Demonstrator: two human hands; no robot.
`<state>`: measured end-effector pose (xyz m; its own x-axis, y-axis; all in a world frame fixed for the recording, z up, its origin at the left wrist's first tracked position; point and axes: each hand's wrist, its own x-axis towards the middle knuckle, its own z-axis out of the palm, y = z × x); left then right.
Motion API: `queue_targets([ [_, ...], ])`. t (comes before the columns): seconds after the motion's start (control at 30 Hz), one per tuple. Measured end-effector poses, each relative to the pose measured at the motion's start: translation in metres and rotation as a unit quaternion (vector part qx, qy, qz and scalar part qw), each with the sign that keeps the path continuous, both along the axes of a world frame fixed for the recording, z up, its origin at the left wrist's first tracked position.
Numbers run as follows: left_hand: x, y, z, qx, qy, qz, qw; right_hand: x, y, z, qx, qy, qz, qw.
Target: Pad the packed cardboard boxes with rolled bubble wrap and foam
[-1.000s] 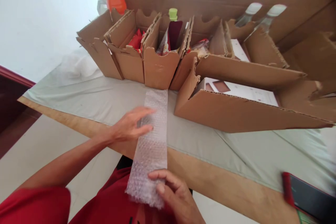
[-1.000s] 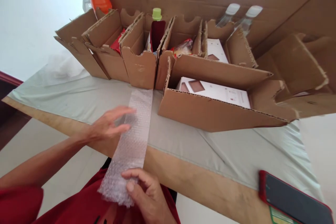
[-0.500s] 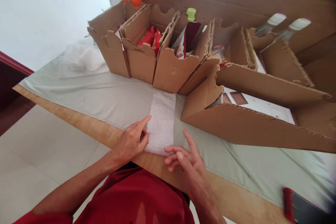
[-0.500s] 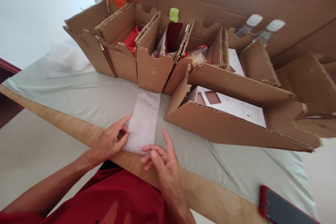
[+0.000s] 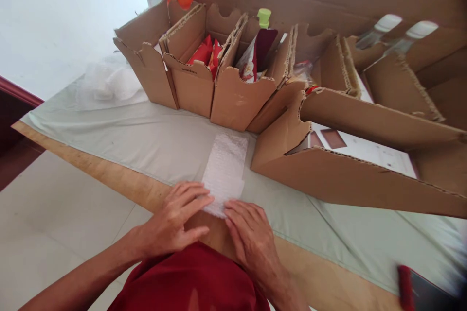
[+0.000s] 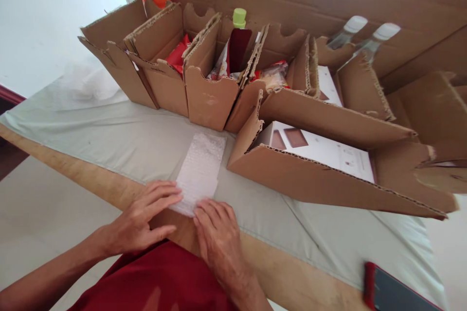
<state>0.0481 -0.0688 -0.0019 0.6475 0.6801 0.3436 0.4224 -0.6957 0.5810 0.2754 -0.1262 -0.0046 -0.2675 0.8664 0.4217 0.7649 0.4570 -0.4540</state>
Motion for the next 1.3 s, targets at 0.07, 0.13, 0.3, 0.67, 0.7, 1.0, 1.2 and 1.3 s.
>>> queue_targets([
  [0.07,0.000,-0.005,0.000,-0.017,-0.016,0.008,1.000,0.001,0.003,0.005,-0.054,0.043,0.010,0.998],
  [0.13,0.003,-0.006,-0.001,-0.036,-0.026,0.052,0.998,0.003,0.006,0.008,-0.093,0.071,-0.009,0.993],
  [0.3,0.014,0.004,-0.005,-0.037,0.010,0.130,0.991,0.007,-0.003,0.005,0.016,0.032,-0.080,0.996],
  [0.67,0.002,-0.003,-0.003,0.020,0.004,0.038,0.999,0.003,0.007,0.003,0.001,-0.010,0.005,1.000],
  [0.7,0.000,-0.004,-0.003,0.008,-0.002,0.026,1.000,0.003,0.006,0.005,-0.013,0.010,0.013,1.000],
  [1.0,0.015,0.024,-0.009,0.020,0.035,0.102,0.994,0.002,0.003,0.004,0.009,-0.075,-0.034,0.997],
  [1.2,0.007,0.009,-0.004,-0.013,-0.051,0.173,0.984,0.002,0.025,-0.001,-0.016,-0.036,-0.018,0.999],
  [1.3,-0.002,-0.010,0.005,-0.186,-0.139,0.253,0.939,0.005,0.029,0.002,-0.065,0.048,-0.051,0.995],
])
